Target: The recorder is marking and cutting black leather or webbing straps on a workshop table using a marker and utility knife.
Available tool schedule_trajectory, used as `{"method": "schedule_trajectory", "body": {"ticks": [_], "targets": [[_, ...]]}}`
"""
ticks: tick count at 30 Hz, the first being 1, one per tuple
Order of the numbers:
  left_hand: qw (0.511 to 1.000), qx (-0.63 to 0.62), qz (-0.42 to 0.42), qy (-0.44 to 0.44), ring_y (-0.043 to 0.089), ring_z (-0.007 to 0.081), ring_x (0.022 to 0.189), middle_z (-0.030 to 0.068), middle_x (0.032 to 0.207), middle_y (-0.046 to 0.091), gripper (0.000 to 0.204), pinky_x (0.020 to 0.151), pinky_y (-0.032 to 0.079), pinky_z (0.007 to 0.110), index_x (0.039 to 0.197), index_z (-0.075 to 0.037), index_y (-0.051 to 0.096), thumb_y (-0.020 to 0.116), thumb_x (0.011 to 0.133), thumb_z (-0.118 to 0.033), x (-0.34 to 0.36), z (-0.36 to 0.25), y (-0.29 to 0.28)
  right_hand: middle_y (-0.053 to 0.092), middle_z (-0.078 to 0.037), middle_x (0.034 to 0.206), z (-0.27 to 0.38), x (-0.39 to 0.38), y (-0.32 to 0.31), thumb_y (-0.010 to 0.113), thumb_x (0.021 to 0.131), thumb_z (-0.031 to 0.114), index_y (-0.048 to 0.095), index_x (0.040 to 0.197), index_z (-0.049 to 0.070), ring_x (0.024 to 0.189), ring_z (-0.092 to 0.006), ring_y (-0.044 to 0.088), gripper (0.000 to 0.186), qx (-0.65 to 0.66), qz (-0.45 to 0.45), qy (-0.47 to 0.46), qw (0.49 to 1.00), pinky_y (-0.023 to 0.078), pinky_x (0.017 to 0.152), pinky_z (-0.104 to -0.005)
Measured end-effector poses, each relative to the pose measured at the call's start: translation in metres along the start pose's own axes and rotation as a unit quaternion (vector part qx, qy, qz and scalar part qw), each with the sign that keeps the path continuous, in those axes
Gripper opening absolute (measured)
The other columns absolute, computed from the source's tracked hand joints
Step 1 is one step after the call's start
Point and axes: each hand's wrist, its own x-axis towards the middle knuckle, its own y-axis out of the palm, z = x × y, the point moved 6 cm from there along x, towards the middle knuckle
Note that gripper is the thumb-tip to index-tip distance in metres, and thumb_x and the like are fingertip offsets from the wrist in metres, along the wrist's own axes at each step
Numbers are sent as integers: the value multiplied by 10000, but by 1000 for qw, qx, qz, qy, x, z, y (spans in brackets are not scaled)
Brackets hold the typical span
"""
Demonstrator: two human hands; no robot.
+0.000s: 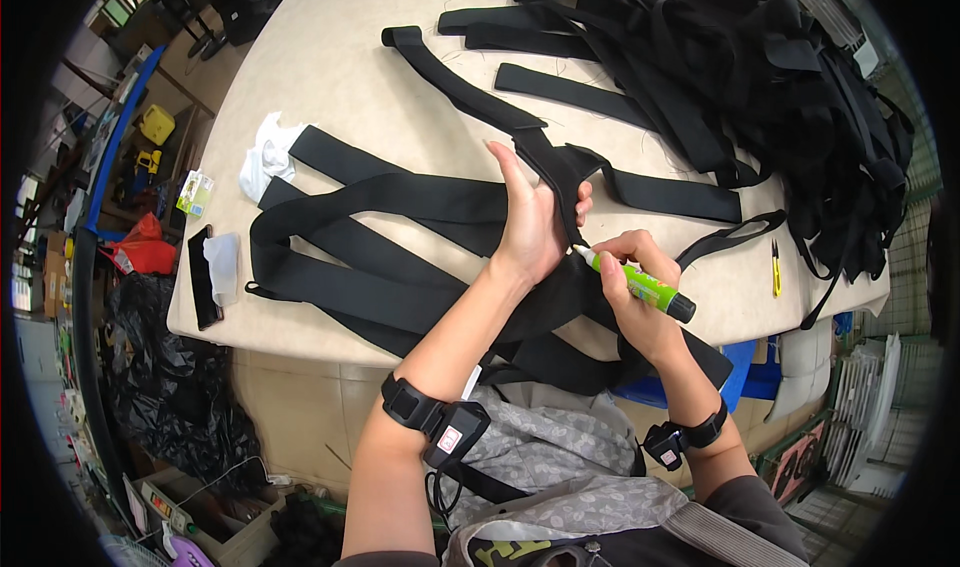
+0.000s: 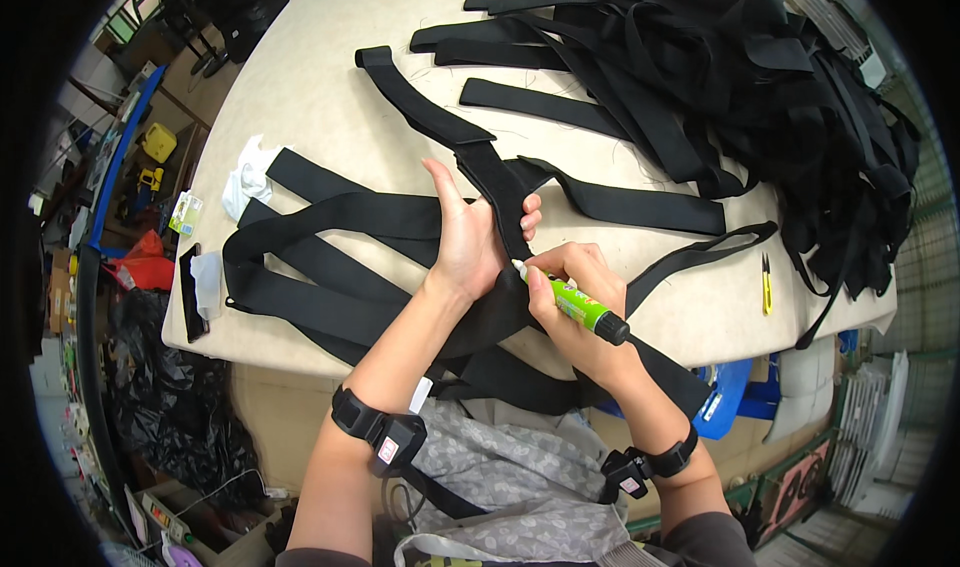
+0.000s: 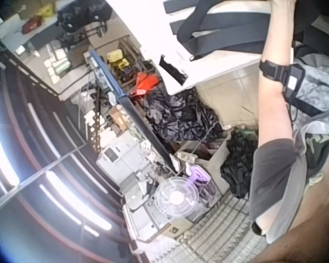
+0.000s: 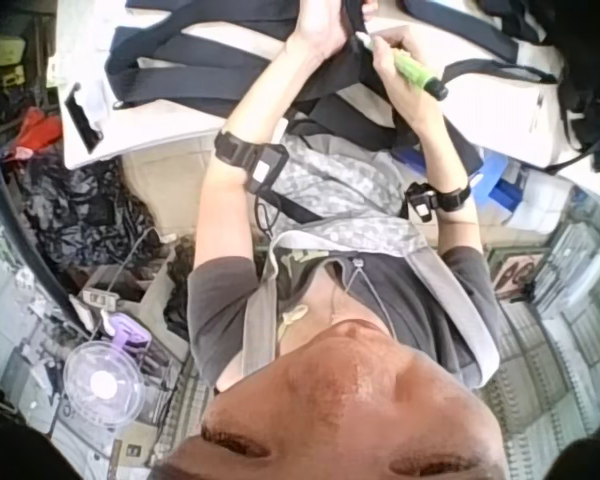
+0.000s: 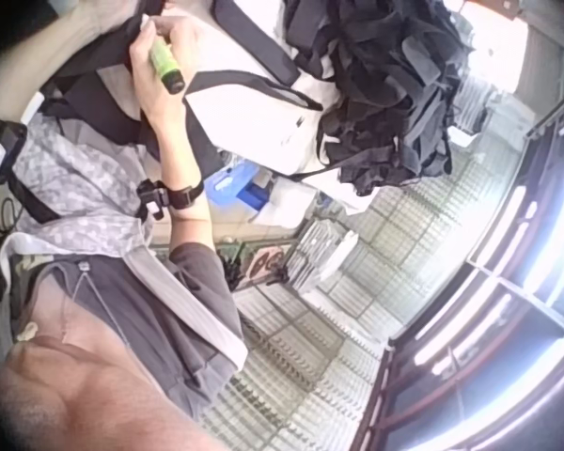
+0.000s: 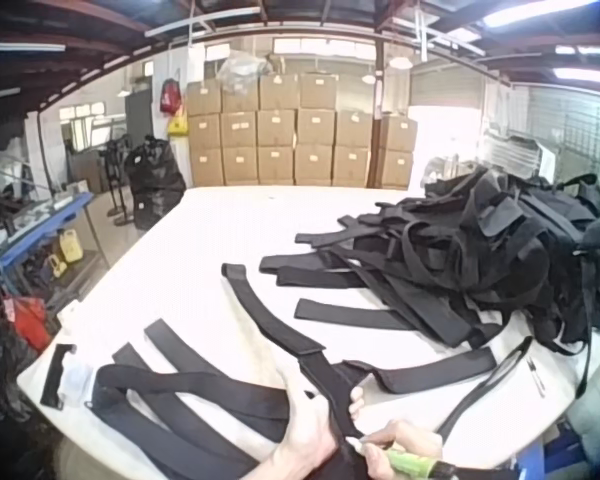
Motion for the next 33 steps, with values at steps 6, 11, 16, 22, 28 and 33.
{"method": "schedule_trajectory", "body": {"ticks": [6, 11, 16, 22, 28, 33], "targets": [[1000, 14, -6, -9, 419, 144, 663, 46, 755, 487, 969, 622, 366, 252, 856, -51, 453, 45, 651, -905, 0, 7, -4, 587, -90, 686, -1, -4, -3, 610, 714, -27, 585, 773, 4, 652, -220, 534, 72, 3, -10, -14, 1000, 446, 591, -306], [996, 78, -39, 18, 456, 162, 634, 61, 720, 509, 993, 608, 375, 271, 892, -36, 489, 33, 669, -890, 15, -5, -10, 586, -83, 725, -9, -14, -31, 609, 808, 18, 581, 909, 1, 631, -166, 541, 107, 28, -90, -18, 995, 445, 581, -280], [988, 134, -73, -18, 444, 117, 595, 28, 679, 470, 995, 525, 391, 234, 845, -52, 475, 73, 607, -931, 41, -15, -26, 612, -92, 793, -14, -48, -60, 659, 801, 28, 584, 965, 3, 637, -186, 574, 182, -102, -63, 1, 993, 457, 571, -283], [988, 121, -87, -33, 552, 135, 653, 54, 716, 533, 751, 572, 476, 239, 893, -69, 510, 377, 752, -795, 54, -24, -36, 543, -173, 1162, -22, -120, -37, 821, 619, 219, 442, 1025, 32, 925, -305, 510, 586, -229, 39, 61, 971, 362, 807, -388], [908, 361, -132, 164, 568, 157, 976, 128, 989, 609, 624, 845, 453, 283, 1191, 54, 468, 626, 834, -433, 20, -77, -36, 497, -221, 1235, -37, -118, -32, 717, 638, -29, 462, 988, 47, 1078, -329, 498, 440, -131, -31, 81, 988, 387, 910, -388], [937, 337, 78, -38, 601, 148, 842, 122, 928, 614, 319, 629, 500, 230, 1082, 54, 495, 500, 935, -229, -115, -87, 13, 505, -258, 1229, -3, -59, -82, 646, 647, -115, 460, 961, 29, 1045, -287, 567, 392, -177, -45, 11, 983, 411, 875, -313]]}}
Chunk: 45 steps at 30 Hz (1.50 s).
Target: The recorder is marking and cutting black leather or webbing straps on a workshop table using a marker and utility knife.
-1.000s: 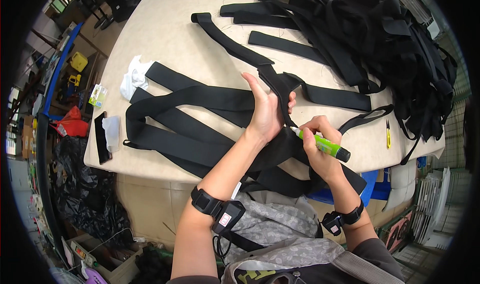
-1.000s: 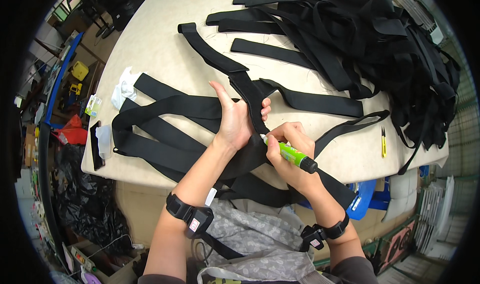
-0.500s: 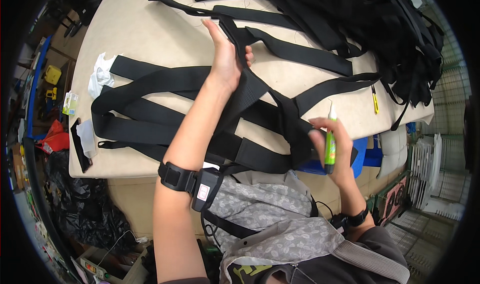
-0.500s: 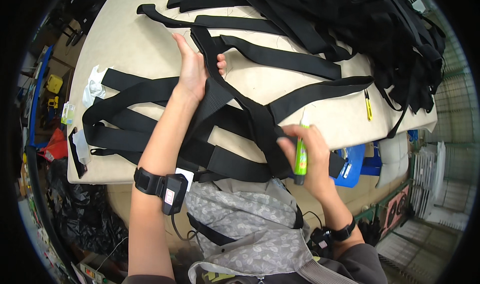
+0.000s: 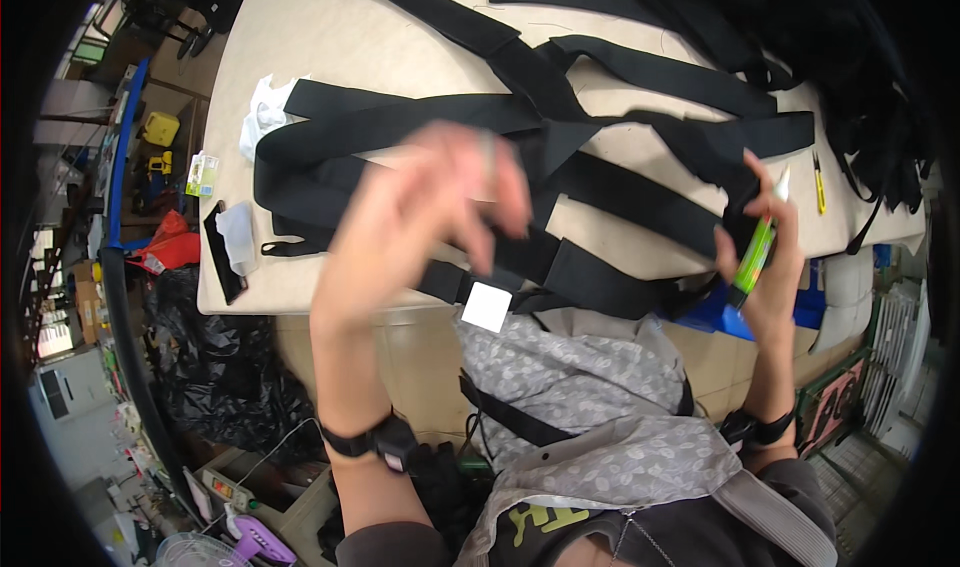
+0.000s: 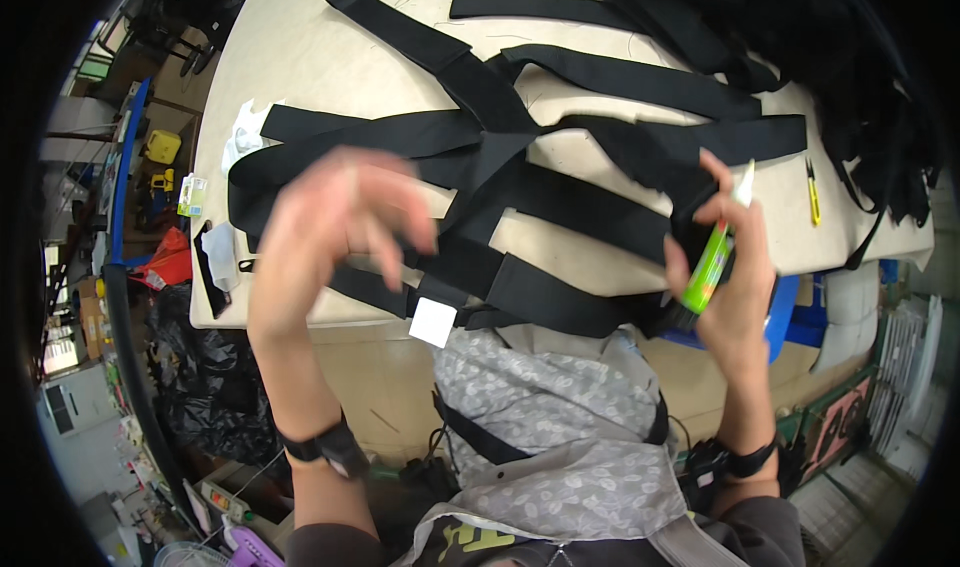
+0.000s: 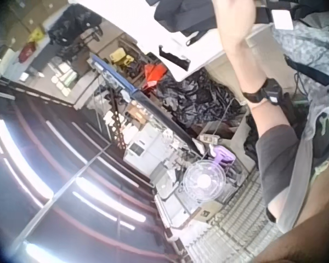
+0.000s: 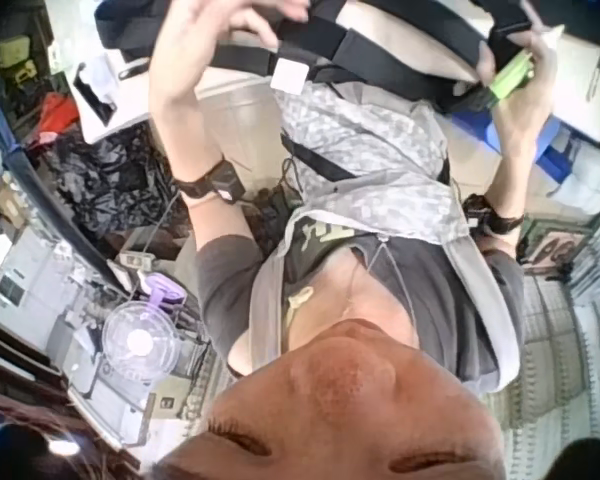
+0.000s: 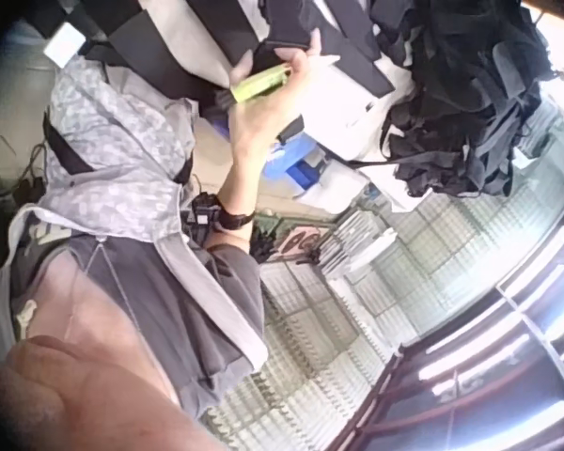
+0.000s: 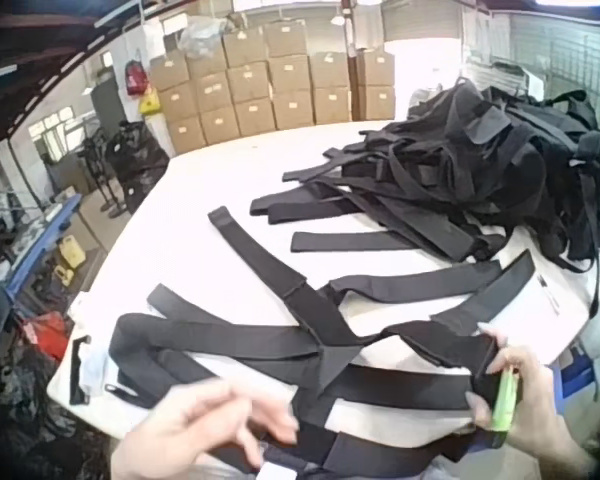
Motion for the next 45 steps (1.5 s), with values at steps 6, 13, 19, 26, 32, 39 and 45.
{"method": "schedule_trajectory", "body": {"ticks": [6, 13, 19, 26, 32, 39, 45], "targets": [[917, 167, 129, -338, 631, 168, 819, 82, 906, 649, 294, 720, 529, 329, 1005, -10, 605, 500, 941, -277, -120, 149, 37, 490, -159, 1290, 11, 17, 42, 738, 713, 199, 536, 1061, 54, 1126, -301, 471, 428, -101, 83, -53, 990, 347, 928, -385], [899, -230, -372, -28, 554, 202, 1004, 105, 1039, 550, 267, 899, 467, 407, 1103, -23, 470, 508, 941, -232, -117, 187, 31, 617, -66, 730, 54, -15, 122, 588, 819, 182, 597, 878, 24, 619, -92, 555, 169, 448, 364, 18, 816, 415, 551, -229], [858, -316, -402, -48, 586, 163, 807, 28, 818, 538, 202, 863, 495, 415, 943, -69, 450, 522, 937, -258, -105, 196, 25, 492, 14, 615, 48, -16, 160, 609, 823, 149, 510, 748, 37, 587, -47, 454, 167, 420, 370, 136, 817, 356, 520, -225], [857, -333, -390, -48, 590, 180, 824, 42, 829, 525, 226, 879, 491, 425, 921, -61, 448, 528, 932, -272, -102, 187, 25, 528, -16, 619, 54, -19, 167, 617, 812, 147, 546, 748, 19, 578, -68, 470, 161, 363, 372, 85, 850, 367, 524, -234], [861, -334, -381, -46, 596, 197, 875, 66, 886, 541, 228, 905, 471, 430, 953, -46, 461, 497, 944, -272, -101, 184, 26, 532, -37, 576, 54, -18, 167, 622, 789, 134, 532, 750, 26, 509, -101, 483, 146, 351, 348, 58, 867, 378, 485, -255], [876, -326, -354, -30, 599, 226, 960, 75, 988, 568, 227, 948, 440, 455, 1016, -47, 499, 457, 953, -262, -102, 187, 24, 535, -43, 596, 56, -17, 165, 622, 774, 116, 517, 740, 22, 530, -101, 485, 145, 347, 354, 54, 867, 392, 502, -254], [875, -329, -353, -25, 600, 193, 972, 93, 1033, 583, 223, 922, 458, 409, 989, -58, 471, 482, 951, -277, -101, 184, 25, 552, -41, 611, 61, -14, 164, 625, 801, 131, 528, 755, 17, 553, -97, 509, 157, 339, 350, 24, 873, 408, 526, -249]]}}
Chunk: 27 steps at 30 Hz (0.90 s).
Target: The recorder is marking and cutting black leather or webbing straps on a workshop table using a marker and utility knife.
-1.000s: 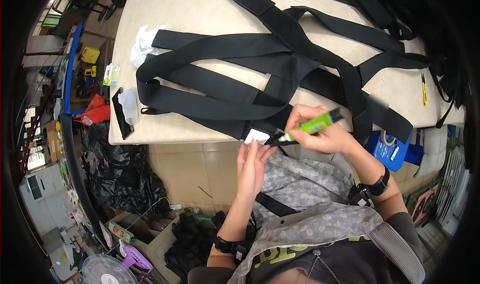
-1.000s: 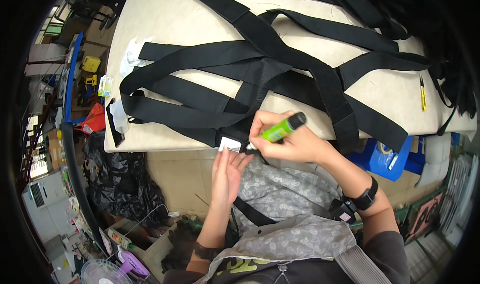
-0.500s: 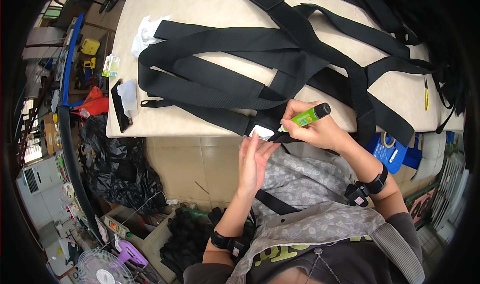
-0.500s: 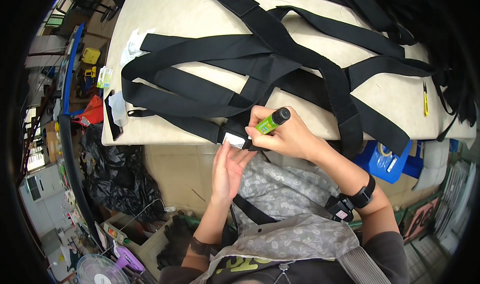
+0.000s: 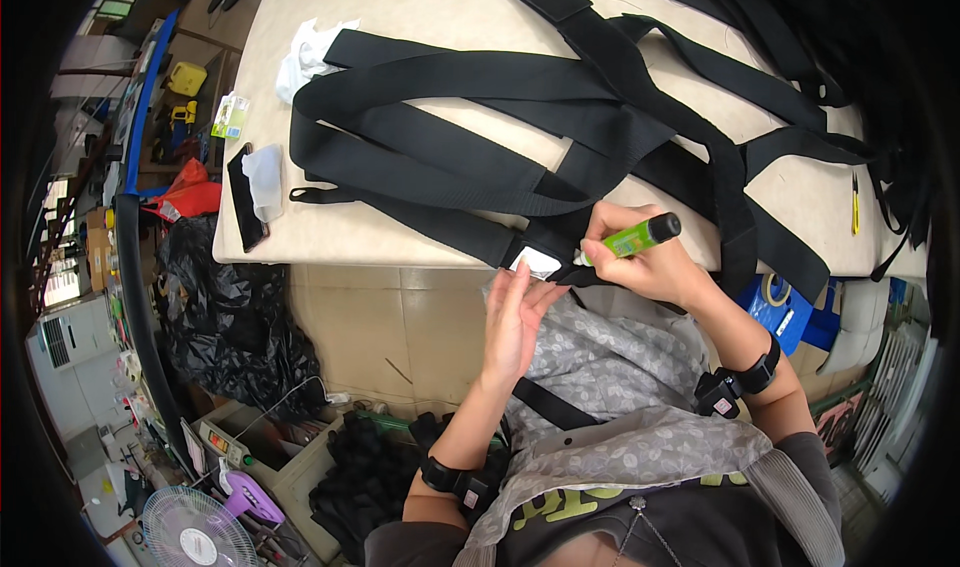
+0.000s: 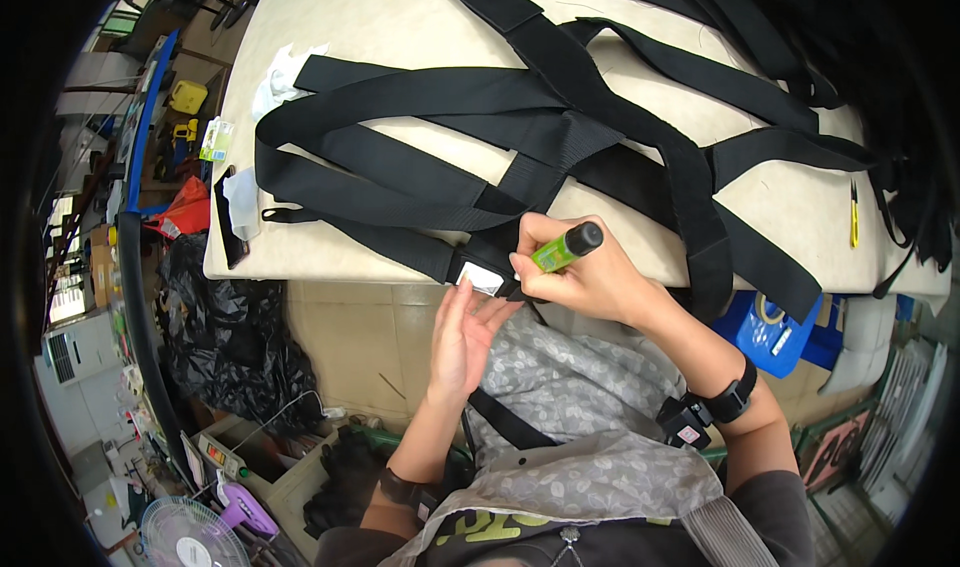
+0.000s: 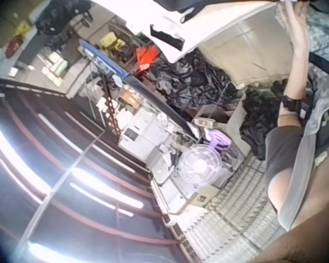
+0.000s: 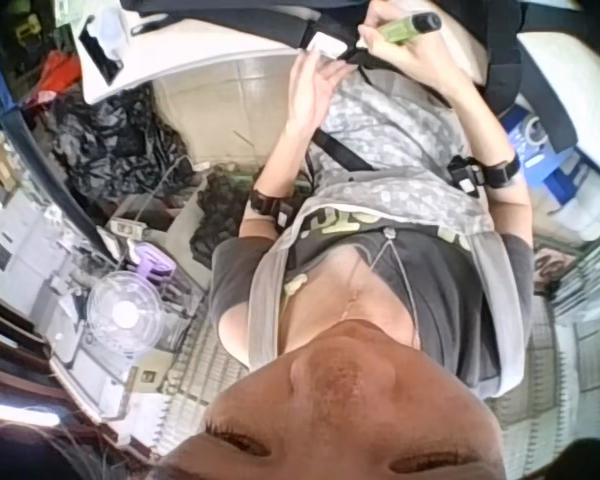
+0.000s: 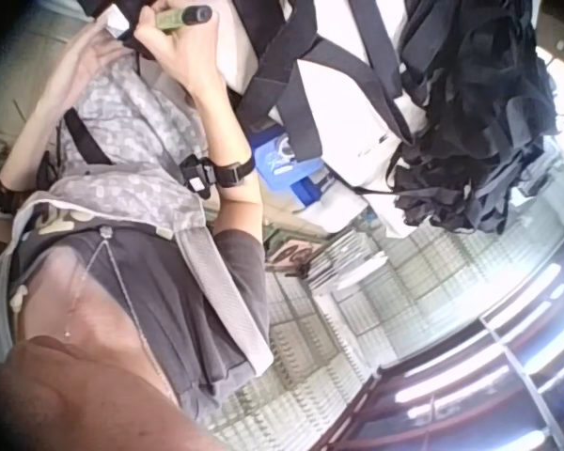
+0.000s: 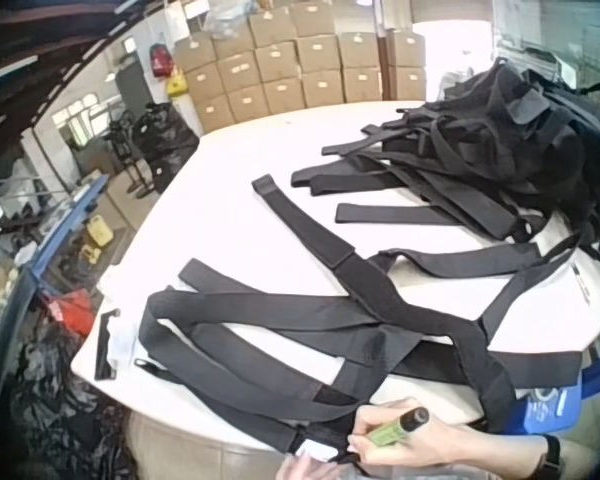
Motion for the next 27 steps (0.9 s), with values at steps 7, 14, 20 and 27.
{"method": "schedule_trajectory", "body": {"ticks": [7, 14, 20, 27], "targets": [[1000, -25, -4, -7, 598, 184, 933, 71, 994, 575, 192, 914, 466, 409, 979, -65, 462, 491, 948, -252, -1, 4, -2, 584, -29, 701, 0, 24, 15, 613, 845, 163, 573, 844, 10, 613, -63, 521, 158, 64, -18, 0, 998, 406, 559, -223], [999, -31, -14, -13, 578, 163, 897, 65, 965, 550, 171, 907, 473, 406, 941, -76, 446, 500, 945, -239, -2, 5, -1, 557, -1, 684, -7, 27, 21, 614, 843, 153, 567, 855, 11, 616, -58, 504, 150, 84, -9, 33, 996, 408, 571, -220], [1000, -25, 13, 0, 590, 215, 987, 96, 1038, 572, 258, 945, 452, 442, 1102, -35, 476, 437, 965, -250, 0, 10, -10, 560, -3, 704, -8, 26, 21, 606, 846, 142, 563, 861, 8, 631, -51, 512, 142, 63, 1, 30, 998, 410, 572, -218], [999, -34, -3, -11, 577, 145, 903, 55, 946, 561, 180, 905, 479, 389, 988, -62, 454, 494, 947, -233, -1, 9, -2, 531, -30, 671, -11, 25, 20, 609, 844, 163, 542, 824, 4, 632, -68, 469, 174, 89, -2, 51, 995, 394, 561, -243]]}}
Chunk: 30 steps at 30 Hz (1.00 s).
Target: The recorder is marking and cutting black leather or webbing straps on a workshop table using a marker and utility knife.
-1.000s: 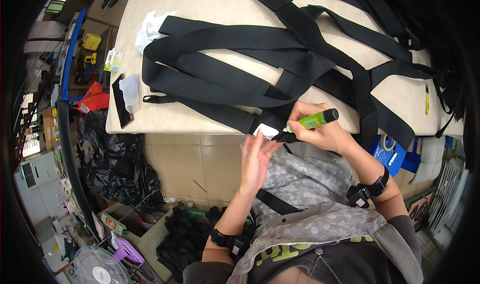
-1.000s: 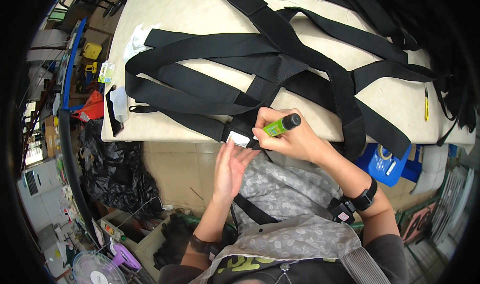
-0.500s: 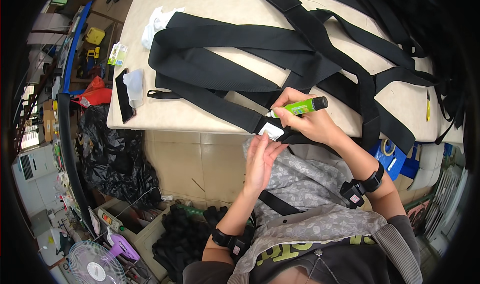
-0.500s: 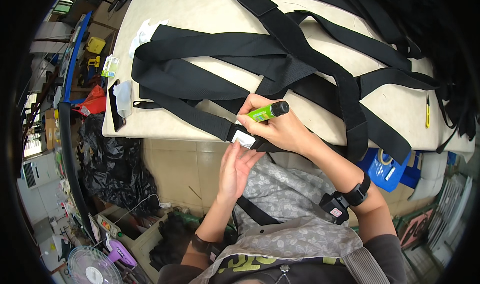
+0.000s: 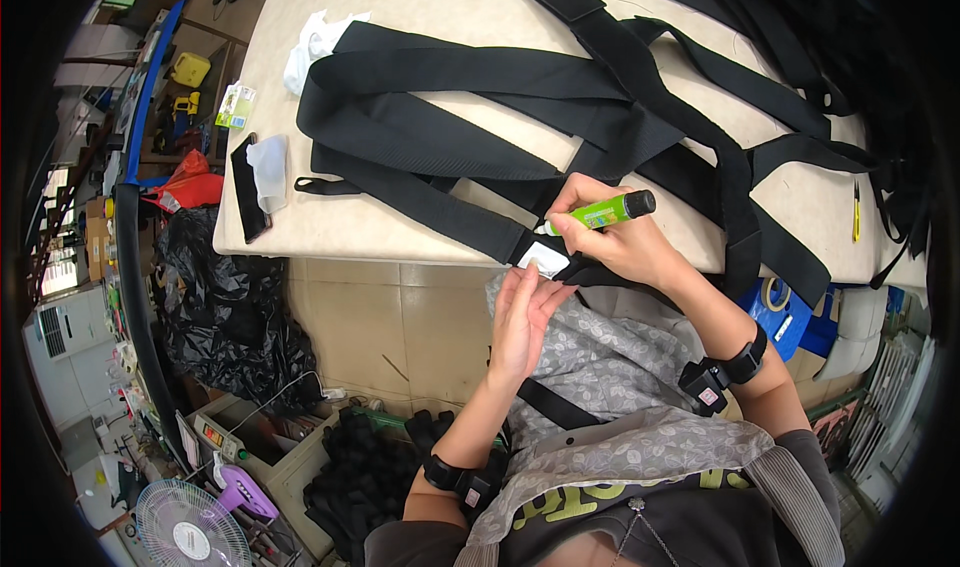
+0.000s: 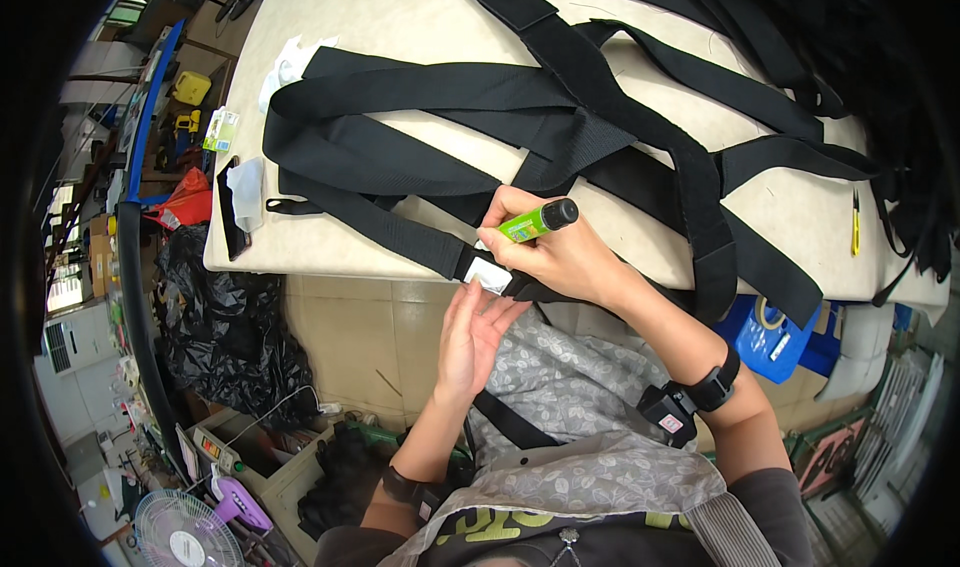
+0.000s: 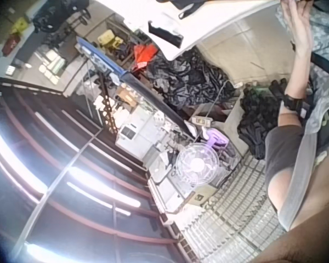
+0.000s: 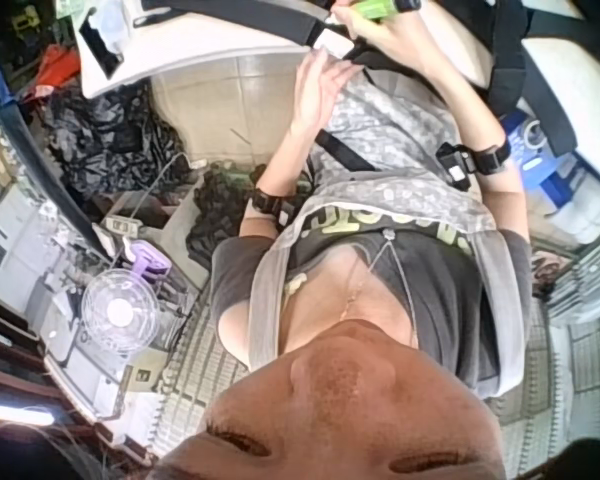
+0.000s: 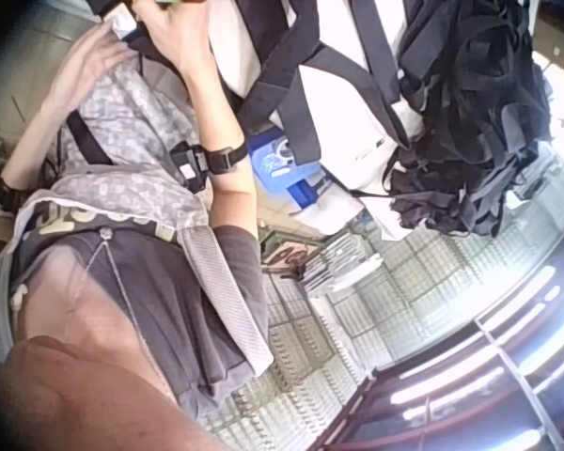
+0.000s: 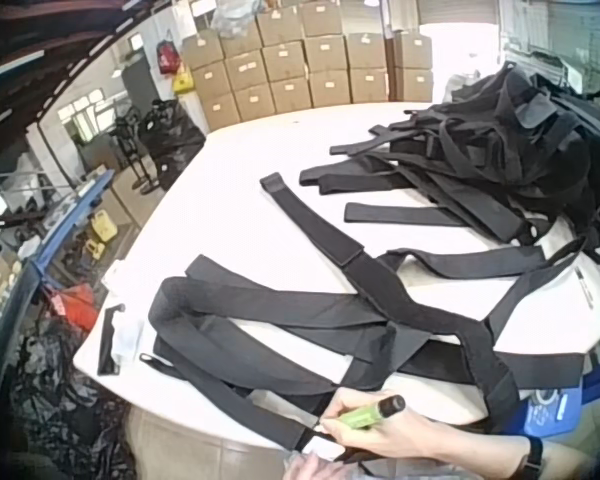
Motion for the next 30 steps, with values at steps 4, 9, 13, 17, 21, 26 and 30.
{"method": "schedule_trajectory", "body": {"ticks": [4, 9, 13, 17, 21, 26, 30], "targets": [[994, 87, 22, 69, 572, 132, 949, 64, 1005, 577, 296, 892, 476, 346, 1168, -24, 451, 559, 899, -83, -8, 13, 1, 521, -16, 654, 7, 3, 2, 602, 853, 166, 536, 819, 13, 615, -62, 476, 170, -8, 6, -14, 1000, 394, 551, -235], [983, 119, -26, 134, 606, 84, 765, 75, 943, 633, 265, 650, 501, 221, 1076, 18, 546, 639, 829, -9, -5, 15, 15, 587, -31, 726, 11, -4, -16, 575, 889, 151, 549, 897, 20, 618, -47, 520, 134, 77, -21, -12, 997, 411, 550, -199], [944, 215, -67, 240, 543, 32, 537, 31, 711, 626, 90, 465, 428, 179, 889, 29, 602, 643, 818, -11, -10, -18, 48, 624, -98, 826, 37, -5, -37, 549, 901, 109, 538, 1059, -23, 689, -85, 566, 206, 90, -61, -78, 991, 455, 629, -205], [886, 282, -91, 357, 414, 76, 450, 21, 555, 450, 183, 425, 333, 246, 697, 2, 481, 656, 743, -26, 6, -24, 64, 626, -148, 899, 65, -12, -49, 548, 875, 80, 522, 1077, -43, 792, -135, 601, 238, 76, -39, -121, 989, 485, 754, -265], [874, 331, -114, 338, 339, 128, 445, 38, 511, 353, 233, 424, 282, 299, 641, -15, 406, 627, 712, -19, 18, -27, 73, 622, -158, 948, 77, -23, -43, 577, 846, 81, 534, 1012, -42, 757, -137, 606, 211, -18, -26, -138, 990, 486, 701, -250], [886, 331, -117, 302, 336, 90, 463, 19, 503, 365, 177, 431, 293, 284, 652, -2, 449, 615, 710, -20, 23, -28, 72, 637, -124, 898, 59, -23, -31, 605, 823, 49, 556, 927, -35, 740, -101, 604, 142, -46, -39, -112, 992, 473, 641, -225], [889, 328, -118, 296, 339, 84, 464, 11, 503, 377, 150, 433, 300, 279, 670, 1, 479, 621, 713, -22, 22, -29, 72, 633, -87, 792, 49, -18, -23, 602, 828, 55, 539, 896, -27, 689, -75, 581, 124, -121, -48, -62, 990, 455, 603, -213]]}}
